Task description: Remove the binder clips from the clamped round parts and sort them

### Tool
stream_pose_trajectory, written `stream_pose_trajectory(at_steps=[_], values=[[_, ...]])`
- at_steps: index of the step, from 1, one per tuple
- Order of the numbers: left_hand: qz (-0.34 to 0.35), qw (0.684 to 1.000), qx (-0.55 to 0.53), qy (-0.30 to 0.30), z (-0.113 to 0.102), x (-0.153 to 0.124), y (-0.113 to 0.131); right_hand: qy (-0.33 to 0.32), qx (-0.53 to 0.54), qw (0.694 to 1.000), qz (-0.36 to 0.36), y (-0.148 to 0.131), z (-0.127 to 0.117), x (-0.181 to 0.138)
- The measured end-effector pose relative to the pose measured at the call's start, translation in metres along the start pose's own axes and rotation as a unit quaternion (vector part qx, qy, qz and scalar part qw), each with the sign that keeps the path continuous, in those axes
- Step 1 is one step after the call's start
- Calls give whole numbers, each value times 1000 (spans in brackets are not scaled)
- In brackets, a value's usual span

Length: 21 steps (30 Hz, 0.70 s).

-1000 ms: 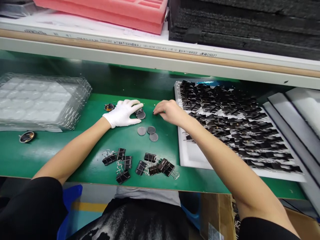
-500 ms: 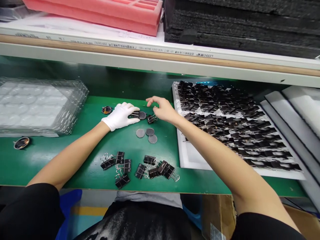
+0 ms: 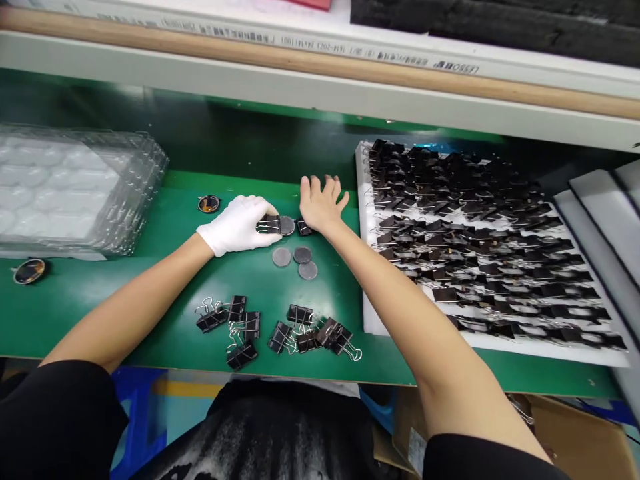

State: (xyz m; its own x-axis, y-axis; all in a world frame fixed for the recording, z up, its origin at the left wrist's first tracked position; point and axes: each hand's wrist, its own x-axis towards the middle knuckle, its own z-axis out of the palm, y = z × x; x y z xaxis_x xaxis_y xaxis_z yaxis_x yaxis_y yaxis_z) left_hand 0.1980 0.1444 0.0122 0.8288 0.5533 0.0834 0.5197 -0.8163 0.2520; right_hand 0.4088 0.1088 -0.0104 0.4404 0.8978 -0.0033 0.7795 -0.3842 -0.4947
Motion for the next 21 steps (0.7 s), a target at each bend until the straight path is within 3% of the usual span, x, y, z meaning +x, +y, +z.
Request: stream_pose_trajectory(at_steps=[14,21], values=[[-22,1000,15,1,7,0,15,8,15,1000,1,5,1,-1],[-15,1000,8,2,9,1,16,-23,-11,999,20,1,-5,-2]])
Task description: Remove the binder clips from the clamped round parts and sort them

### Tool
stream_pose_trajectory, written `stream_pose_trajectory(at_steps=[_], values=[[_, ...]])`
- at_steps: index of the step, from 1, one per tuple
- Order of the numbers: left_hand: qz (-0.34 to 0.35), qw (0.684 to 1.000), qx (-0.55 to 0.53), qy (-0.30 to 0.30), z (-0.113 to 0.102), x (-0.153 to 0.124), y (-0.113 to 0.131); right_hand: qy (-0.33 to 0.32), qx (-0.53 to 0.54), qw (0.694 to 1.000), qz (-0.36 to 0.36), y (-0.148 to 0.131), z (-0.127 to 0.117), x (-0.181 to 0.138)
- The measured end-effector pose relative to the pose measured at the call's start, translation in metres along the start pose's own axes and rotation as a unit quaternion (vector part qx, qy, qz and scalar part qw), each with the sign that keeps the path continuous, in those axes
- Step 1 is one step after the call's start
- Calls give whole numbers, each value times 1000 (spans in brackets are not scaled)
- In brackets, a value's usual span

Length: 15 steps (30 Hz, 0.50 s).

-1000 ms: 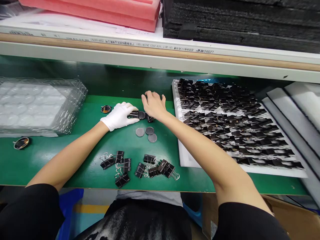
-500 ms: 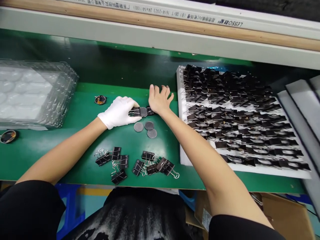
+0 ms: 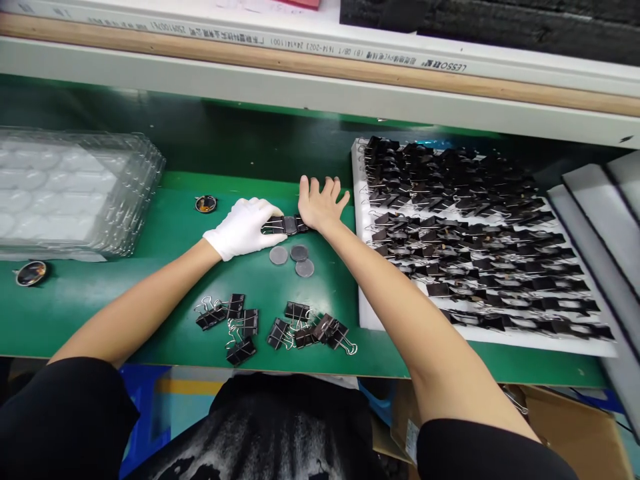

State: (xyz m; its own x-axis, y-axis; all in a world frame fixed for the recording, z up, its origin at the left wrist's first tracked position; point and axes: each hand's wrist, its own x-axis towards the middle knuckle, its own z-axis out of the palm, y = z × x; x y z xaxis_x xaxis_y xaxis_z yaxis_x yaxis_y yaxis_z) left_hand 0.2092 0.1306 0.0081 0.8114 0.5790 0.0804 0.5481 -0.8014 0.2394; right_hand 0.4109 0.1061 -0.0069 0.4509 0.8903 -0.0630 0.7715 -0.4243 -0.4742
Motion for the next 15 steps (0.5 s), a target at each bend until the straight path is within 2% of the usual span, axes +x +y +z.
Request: stream_pose_trajectory(at_steps=[7,11,13,15], values=[[3,1000,13,3,3,2,1,12,-1,1000,13,-4,1,-2],[10,1000,-21,18,2,0,-3,13,67,997,40,-9,-7,3],[-15,993,-108,40,-3,0,-5,-24,165,986,26,-11,-20,2],[-73,973,-207,66,-9,1,-5,-99,259,961,-24,-12,-35,-5]])
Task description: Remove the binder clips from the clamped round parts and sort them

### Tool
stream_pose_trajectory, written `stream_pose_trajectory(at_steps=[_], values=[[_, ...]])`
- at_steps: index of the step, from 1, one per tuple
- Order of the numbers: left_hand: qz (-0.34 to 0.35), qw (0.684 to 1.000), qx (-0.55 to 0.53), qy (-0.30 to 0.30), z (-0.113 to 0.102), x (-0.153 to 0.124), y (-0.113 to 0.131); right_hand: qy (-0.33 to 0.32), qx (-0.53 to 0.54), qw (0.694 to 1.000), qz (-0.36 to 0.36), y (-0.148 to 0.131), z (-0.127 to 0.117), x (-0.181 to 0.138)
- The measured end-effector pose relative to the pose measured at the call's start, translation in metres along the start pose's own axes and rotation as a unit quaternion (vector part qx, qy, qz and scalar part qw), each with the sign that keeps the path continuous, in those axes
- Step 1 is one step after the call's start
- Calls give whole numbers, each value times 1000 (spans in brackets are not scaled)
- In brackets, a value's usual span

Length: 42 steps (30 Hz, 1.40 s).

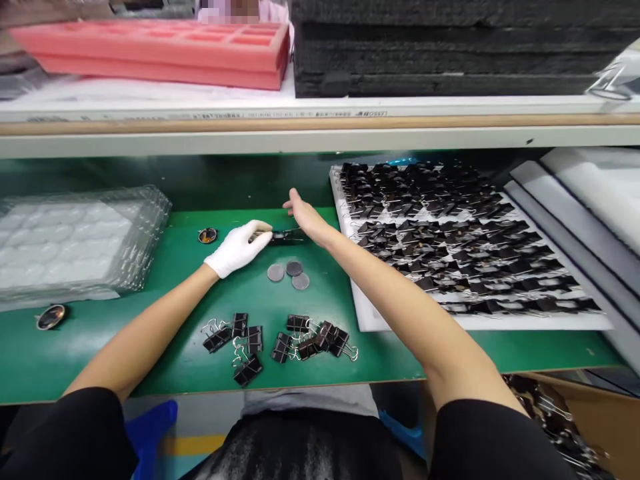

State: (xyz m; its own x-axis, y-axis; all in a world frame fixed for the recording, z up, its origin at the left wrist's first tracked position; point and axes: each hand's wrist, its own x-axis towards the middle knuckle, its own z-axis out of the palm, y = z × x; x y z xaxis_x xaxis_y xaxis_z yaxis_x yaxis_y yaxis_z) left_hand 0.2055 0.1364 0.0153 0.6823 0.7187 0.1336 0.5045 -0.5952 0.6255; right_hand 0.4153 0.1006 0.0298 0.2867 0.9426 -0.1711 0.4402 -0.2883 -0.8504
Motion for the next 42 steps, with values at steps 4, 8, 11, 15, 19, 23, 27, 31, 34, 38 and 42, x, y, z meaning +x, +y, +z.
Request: stream_pose_trajectory(at_steps=[4,8,11,15,19,23,27,31,34,38,42], values=[[-108,983,-142,45,-7,1,5,-118,53,989,-70,-8,-13,-31],[-108,980,-167,31,-5,-2,5,-121,95,984,-89,0,-11,-51],[-81,986,-143,38,-3,-4,3,-106,93,984,-106,9,-8,-53],[-55,991,-121,32,-1,-5,-1,-98,78,986,-106,13,-4,-55],[-22,991,-129,5,2,-7,-7,-51,-23,992,-114,7,-3,-76],[17,976,-214,-40,8,-4,-12,29,-84,982,-164,6,-22,-114],[29,970,-239,-34,9,0,-12,68,-72,953,-286,24,-84,-162],[32,974,-218,-43,7,0,-9,33,-116,939,-323,62,-149,-198],[35,976,-210,-51,7,-1,-8,53,-208,938,-272,91,-167,-210],[26,977,-207,-51,7,-1,-8,100,-317,915,-227,115,-162,-217],[22,979,-197,-55,7,-1,-6,107,-376,889,-238,126,-164,-219]])
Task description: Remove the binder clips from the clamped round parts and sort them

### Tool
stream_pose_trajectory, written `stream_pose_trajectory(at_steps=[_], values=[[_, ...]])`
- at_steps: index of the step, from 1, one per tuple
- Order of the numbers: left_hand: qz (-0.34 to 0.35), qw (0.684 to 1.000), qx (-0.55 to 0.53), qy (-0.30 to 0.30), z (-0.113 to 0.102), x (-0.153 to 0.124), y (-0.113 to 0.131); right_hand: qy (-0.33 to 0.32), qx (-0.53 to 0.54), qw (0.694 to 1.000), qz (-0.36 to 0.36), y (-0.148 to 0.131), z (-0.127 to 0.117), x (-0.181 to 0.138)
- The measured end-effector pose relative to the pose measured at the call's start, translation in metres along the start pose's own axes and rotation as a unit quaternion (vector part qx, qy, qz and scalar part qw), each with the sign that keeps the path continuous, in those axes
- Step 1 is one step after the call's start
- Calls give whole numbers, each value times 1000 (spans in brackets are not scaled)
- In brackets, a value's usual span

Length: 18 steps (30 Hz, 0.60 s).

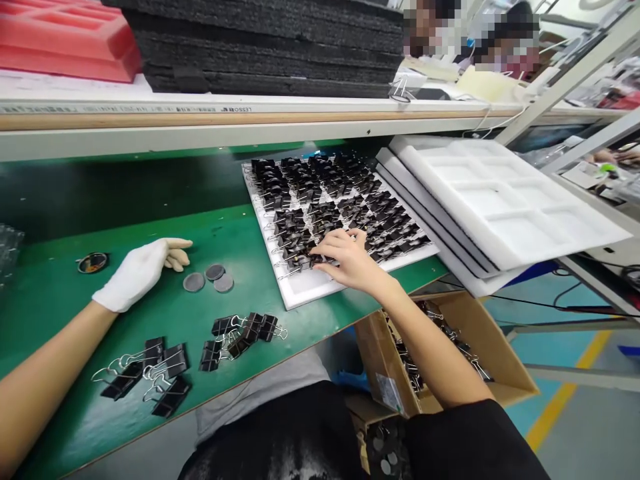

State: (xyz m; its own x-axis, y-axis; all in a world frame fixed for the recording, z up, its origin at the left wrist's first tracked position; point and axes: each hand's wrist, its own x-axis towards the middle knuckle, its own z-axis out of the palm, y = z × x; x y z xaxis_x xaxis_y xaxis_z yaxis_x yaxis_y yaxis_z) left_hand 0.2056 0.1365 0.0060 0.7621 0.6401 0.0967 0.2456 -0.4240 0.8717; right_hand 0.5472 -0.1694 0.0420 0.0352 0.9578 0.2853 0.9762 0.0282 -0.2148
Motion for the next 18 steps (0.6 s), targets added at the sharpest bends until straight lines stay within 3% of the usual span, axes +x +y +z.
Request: stream_pose_trajectory(at_steps=[10,14,18], values=[[-4,1000,6,0,1,-1,-1,-27,-120,992,-6,2,-2,2],[-2,1000,17,3,2,-1,0,-54,-112,992,15,-2,-4,1],[-5,1000,30,-2,2,0,-3,-28,-69,997,14,-8,-2,0]])
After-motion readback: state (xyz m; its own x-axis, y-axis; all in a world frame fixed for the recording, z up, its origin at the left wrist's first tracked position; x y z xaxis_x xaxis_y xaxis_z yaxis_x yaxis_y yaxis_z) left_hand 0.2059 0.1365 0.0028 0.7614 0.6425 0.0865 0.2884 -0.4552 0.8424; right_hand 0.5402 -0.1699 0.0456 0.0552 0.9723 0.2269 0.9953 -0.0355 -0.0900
